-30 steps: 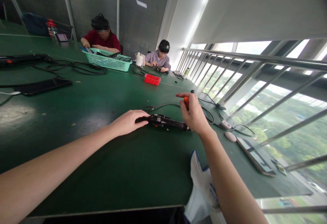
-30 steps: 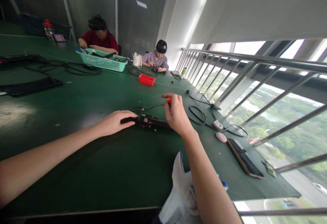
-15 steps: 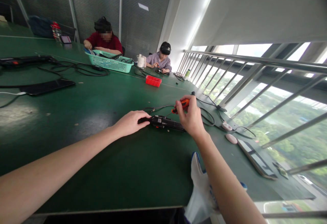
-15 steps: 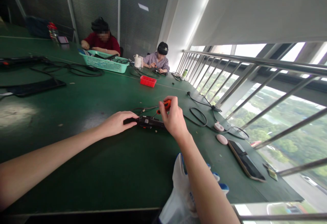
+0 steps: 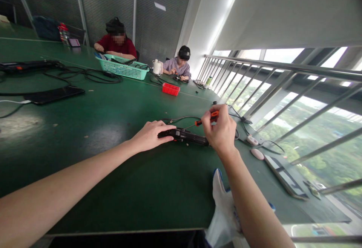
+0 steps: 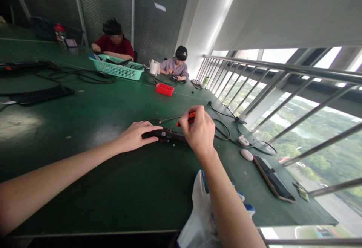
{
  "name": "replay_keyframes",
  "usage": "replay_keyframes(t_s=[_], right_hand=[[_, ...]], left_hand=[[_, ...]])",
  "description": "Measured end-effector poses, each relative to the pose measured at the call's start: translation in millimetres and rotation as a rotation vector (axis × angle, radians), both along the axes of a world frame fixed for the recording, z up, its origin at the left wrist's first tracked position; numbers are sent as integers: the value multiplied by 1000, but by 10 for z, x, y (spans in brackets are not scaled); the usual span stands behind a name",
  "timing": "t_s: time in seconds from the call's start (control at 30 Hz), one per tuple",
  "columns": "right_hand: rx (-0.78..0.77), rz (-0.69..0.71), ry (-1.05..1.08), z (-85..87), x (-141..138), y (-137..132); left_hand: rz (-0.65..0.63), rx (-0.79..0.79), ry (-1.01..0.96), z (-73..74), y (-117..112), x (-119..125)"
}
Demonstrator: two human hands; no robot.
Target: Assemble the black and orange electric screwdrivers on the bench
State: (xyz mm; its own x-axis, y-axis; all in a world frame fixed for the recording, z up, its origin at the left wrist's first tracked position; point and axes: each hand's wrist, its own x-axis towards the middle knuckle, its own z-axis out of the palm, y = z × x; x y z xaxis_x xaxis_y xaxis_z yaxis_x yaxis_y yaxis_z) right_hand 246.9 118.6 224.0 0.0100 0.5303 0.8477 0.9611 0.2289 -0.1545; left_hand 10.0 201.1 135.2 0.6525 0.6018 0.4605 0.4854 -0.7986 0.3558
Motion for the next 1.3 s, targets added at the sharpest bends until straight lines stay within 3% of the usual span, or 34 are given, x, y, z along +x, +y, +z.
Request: replay_keyframes(t_s=[0.1,0.2,0.33,0.43,0.57,0.7,0.87,0.97,1.1,1.3], right_hand=[[-88,132,50,70,126,17],[-352,140,-81,33,259,75],[-859,-108,-411,-187,296,156],[-965,-281,-475,-349,210,191],[-938,-337,-456,-435,129,218],[-841,-363,-399,-373,206,245],[-279,-324,-147,-114,314,215],[-44,-155,120,-30,257,144],[-12,130,261,-109,116,107],[-80,160,243,-223,46,163]], left_hand=[[66,-16,18,-14,-19,79],[109,-48,23,-18,-34,131],[131,-67,39,-9,-42,156],[137,-74,57,5,-35,155],[134,-92,85,23,-8,154],[136,-107,86,2,15,206],[143,-80,46,-71,-6,307],[149,-36,50,-95,-30,331],[163,3,78,-107,-38,330],[159,14,82,-101,-39,329]])
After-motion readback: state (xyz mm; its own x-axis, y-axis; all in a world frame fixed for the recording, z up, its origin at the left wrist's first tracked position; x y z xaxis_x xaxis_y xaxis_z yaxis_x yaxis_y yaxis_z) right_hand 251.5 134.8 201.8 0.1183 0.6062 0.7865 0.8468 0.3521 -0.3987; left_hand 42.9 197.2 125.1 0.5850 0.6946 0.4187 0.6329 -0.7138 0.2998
